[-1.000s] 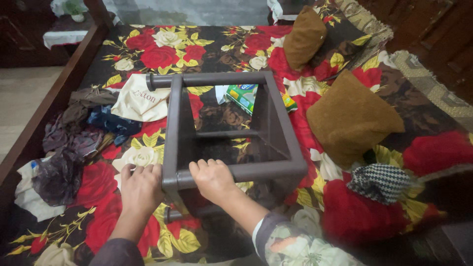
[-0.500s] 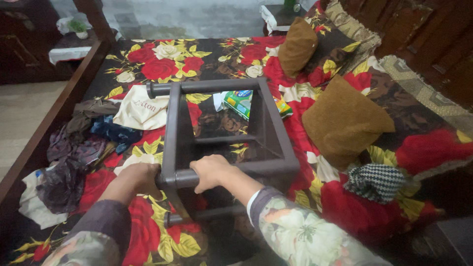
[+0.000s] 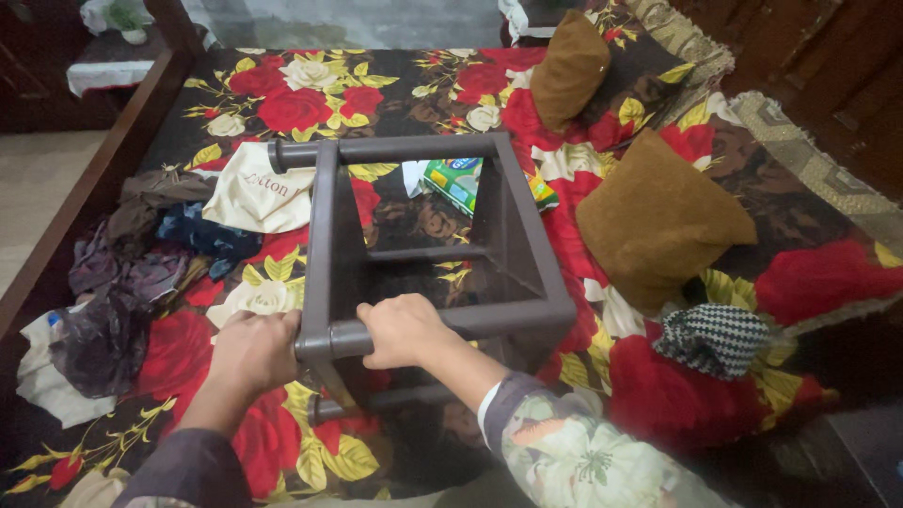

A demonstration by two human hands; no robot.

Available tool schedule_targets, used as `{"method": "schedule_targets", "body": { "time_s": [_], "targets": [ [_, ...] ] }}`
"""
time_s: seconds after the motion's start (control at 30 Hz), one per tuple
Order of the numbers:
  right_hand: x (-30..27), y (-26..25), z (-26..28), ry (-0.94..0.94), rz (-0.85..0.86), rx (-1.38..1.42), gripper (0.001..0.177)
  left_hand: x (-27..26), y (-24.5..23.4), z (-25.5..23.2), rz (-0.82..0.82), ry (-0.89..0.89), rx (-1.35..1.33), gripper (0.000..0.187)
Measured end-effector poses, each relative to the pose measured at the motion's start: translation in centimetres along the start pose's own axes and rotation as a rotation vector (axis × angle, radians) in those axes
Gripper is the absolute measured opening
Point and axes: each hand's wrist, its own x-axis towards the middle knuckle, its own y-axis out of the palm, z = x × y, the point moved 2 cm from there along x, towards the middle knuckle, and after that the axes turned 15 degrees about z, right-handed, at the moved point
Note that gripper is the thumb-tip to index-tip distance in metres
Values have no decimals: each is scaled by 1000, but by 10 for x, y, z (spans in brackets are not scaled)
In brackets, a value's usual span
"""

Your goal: The person assembles a small dark-colored table by inserting cylindrical leg pieces into the underside of the tabletop. They repeatedly align and press the legs into place, then flip the table upright to check the assembly.

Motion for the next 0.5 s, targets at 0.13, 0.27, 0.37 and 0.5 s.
{"method": "schedule_targets", "body": {
  "time_s": [0.13, 0.27, 0.37, 0.5],
  "targets": [
    [-1, 0, 2, 11, 6, 7, 50, -1, 9, 3, -135, 42, 13, 18],
    [-2, -1, 2, 7, -20, 4, 48, -2, 15, 1, -252, 23, 47, 18],
    [-4, -1, 3, 15, -30, 9, 48, -7, 17, -3, -398, 44, 32, 20],
    [-4, 2, 3, 19, -49, 6, 48, -12, 23, -7, -486, 40, 9, 21]
  ]
}}
